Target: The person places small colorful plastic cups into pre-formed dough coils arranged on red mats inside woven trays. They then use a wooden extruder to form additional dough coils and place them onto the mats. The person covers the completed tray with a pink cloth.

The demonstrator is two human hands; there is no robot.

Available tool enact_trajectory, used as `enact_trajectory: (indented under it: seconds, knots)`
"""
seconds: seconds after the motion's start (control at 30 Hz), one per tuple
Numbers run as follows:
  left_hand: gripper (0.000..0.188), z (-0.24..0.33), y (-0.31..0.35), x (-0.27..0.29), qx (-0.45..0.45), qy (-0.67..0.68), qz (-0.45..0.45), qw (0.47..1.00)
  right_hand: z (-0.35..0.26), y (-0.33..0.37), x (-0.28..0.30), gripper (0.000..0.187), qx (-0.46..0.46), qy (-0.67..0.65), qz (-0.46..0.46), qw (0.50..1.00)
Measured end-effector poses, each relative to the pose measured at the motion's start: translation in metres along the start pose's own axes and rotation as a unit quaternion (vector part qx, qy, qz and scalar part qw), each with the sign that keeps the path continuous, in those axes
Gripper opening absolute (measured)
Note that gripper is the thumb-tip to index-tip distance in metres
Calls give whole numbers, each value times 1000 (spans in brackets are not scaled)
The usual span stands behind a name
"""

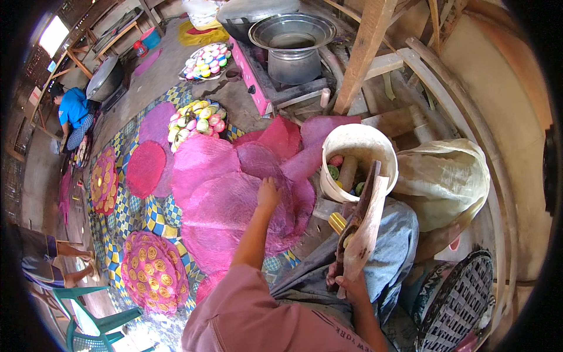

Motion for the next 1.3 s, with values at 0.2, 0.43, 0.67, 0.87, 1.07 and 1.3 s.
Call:
enact_trajectory:
  seconds: [0.2, 0.43, 0.67, 0.87, 1.07, 1.3]
  knots:
    - [54, -12, 2, -42, 58, -136, -65, 987, 5, -3, 3, 62, -14, 78, -18, 997]
    - [25, -68, -12, -78, 117, -45, -110, 986, 4, -1, 14, 49, 29, 84, 10, 996]
    - [8, -30, -14, 171, 38, 462, 65, 884, 0, 12, 24, 27, 33, 88, 26, 995]
    - [19, 26, 9, 359, 120, 764, 59, 631, -18, 32, 7, 29, 74, 78, -4, 994]
    - [29, 102, 0, 402, -2, 779, 8, 626, -71, 101, 14, 33, 171, 113, 3, 979]
    - [43, 159, -23, 443, 7, 483, 158, 861, -101, 175, 57, 45, 251, 86, 105, 958]
Point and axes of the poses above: each hand's wrist, its own y-axis away from the middle knuckle, its own x-axis out of the back of the hand, z = x × y, the point moved 8 cm from there along -y, towards the middle knuckle, and after that the axes turned 8 degrees about z, right-handed, at the moved point
